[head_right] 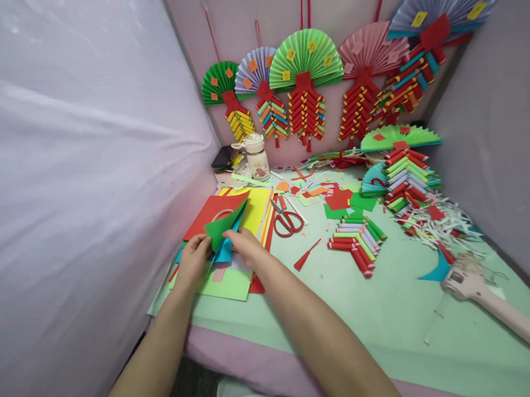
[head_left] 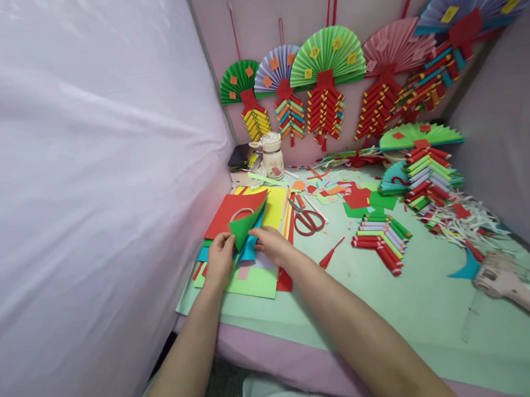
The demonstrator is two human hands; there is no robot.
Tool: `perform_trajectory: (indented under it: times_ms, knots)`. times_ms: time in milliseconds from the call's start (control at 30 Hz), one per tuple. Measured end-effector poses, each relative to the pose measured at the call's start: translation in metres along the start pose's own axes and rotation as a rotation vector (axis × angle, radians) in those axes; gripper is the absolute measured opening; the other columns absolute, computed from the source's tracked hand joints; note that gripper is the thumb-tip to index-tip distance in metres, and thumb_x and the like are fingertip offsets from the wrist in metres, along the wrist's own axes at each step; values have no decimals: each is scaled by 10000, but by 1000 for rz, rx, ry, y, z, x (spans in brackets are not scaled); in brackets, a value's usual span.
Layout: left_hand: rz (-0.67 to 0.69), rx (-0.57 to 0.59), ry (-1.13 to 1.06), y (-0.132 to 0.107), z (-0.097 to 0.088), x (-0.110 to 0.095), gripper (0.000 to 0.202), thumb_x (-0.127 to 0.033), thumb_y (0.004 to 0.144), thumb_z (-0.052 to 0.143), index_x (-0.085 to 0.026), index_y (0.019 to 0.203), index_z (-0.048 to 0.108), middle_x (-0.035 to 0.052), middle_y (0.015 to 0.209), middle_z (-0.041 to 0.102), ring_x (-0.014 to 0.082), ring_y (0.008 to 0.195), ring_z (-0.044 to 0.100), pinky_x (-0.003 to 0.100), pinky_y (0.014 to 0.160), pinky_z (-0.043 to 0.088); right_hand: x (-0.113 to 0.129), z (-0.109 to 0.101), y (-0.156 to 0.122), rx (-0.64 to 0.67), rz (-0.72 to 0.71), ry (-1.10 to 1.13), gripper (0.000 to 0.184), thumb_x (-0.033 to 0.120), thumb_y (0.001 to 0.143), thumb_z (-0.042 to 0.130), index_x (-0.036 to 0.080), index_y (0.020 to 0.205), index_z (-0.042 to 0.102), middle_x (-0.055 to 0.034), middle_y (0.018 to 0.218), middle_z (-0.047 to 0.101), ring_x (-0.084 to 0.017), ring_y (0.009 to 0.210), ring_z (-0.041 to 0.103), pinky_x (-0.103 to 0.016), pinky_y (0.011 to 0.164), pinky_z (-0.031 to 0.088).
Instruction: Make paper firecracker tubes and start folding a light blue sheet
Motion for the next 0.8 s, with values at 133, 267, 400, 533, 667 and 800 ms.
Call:
perform_trajectory:
  times_ms: [133, 267, 400, 533, 667, 800]
  knots:
    - [187, 345, 262, -6, -16, -21, 549, -404, 658, 753, -201, 1147, 608, 123, 1217, 629, 267, 1115, 590, 357, 899, 491, 18, -4, 6, 89, 100, 47, 136, 303, 721, 614, 176, 767, 602, -6, 671, 630, -121, 598, 579, -242, 627, 495]
    - [359, 445, 673, -9, -35, -29, 817, -366, 621, 784, -219, 1363, 475, 141, 1383, 521, 327, 1250, 502, 446, 1019, 423, 35, -10, 5, 180, 178, 99, 233, 359, 738, 654, 181, 887, 627, -31, 719, 661, -162, 657, 628, -300, 669, 534]
    - [400, 383, 792, -5, -41, -28, 680, -337, 707, 663, -200, 1352, 497, 125, 1318, 582, 311, 1183, 561, 435, 1000, 435, 44, -10, 4, 258, 188, 180, 212, 338, 763, 655, 188, 907, 614, -21, 728, 652, -162, 694, 640, -312, 712, 552]
    - [418, 402, 818, 3, -27, -35, 645, -313, 716, 642, -221, 1342, 516, 99, 1260, 633, 297, 1090, 624, 373, 906, 486, 48, -1, 5, 317, 175, 198, 166, 319, 793, 638, 190, 891, 603, -14, 737, 634, -149, 693, 633, -302, 718, 556]
    - [365, 221, 809, 12, -13, -36, 340, -289, 767, 574, -216, 1080, 683, 107, 991, 734, 306, 911, 678, 364, 808, 493, 55, 1, 6, 355, 108, 90, 247, 386, 818, 616, 182, 955, 596, -40, 819, 641, -159, 754, 642, -321, 740, 555]
    - [311, 72, 748, 16, -14, -28, 208, -275, 793, 517, -210, 887, 691, 109, 887, 735, 310, 896, 667, 371, 816, 481, 65, -28, 6, 144, -332, -581, 366, 500, 838, 569, 179, 1008, 619, -104, 1000, 660, -214, 918, 645, -384, 823, 520]
Point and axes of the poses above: each hand's wrist, its own y-axis towards the middle knuckle, its own z-axis out of the palm, x = y × z, the point moved 1 cm from there along y, towards the middle knuckle
